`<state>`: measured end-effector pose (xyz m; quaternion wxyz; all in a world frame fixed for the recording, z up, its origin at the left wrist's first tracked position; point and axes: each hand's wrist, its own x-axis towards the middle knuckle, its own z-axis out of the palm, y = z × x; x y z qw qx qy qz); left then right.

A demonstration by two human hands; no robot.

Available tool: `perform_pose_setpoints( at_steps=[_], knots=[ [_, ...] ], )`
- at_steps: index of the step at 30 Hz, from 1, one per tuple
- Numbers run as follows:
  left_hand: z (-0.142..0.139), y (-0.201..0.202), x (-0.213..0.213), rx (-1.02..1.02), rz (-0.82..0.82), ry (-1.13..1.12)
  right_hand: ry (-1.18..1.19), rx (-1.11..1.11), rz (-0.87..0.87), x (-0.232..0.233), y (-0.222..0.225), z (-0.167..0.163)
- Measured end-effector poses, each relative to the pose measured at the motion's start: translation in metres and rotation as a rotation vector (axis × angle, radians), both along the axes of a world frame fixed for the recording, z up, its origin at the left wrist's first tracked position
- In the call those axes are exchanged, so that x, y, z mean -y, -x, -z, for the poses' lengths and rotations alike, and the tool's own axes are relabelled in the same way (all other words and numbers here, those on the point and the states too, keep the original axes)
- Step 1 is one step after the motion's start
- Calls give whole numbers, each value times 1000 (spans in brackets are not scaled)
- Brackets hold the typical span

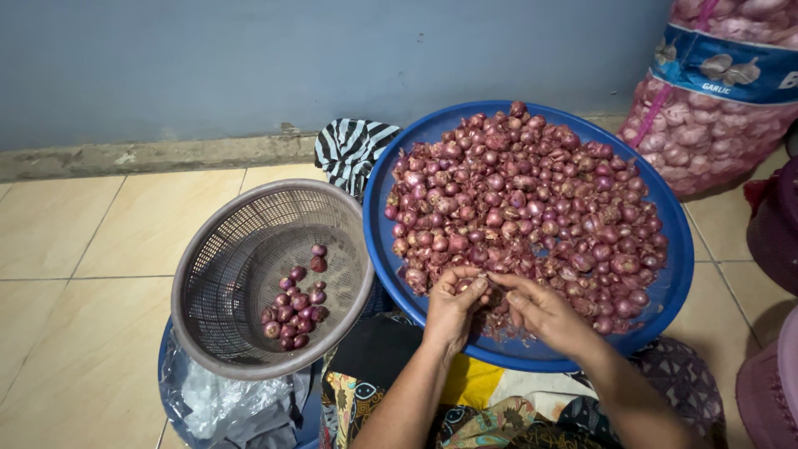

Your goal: The person sits on the floor peeling the dry outer skins off shallots from a large blue tray and drops the peeled shallots into a plastic basket beside the tray. They occasionally use a small knife to help remove the skins and push discarded peels aside on the tray.

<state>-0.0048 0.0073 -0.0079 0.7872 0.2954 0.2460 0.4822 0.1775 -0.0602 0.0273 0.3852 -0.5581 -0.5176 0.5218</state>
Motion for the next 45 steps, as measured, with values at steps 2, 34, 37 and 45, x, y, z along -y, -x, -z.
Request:
perform_pose_setpoints(
  at_steps=[2,34,37,45],
  knots=[
    [-1,0,0,-6,14,-8,38,-67,-35,-2,-5,2],
    [-2,0,1,-84,-20,-70,230,449,124,2,2,-39],
    [-5,0,1,-54,-17,-25,251,310,117,3,-1,-40],
    [-4,2,-1,0,34,29,199,438,167,2,2,-37]
  ],
)
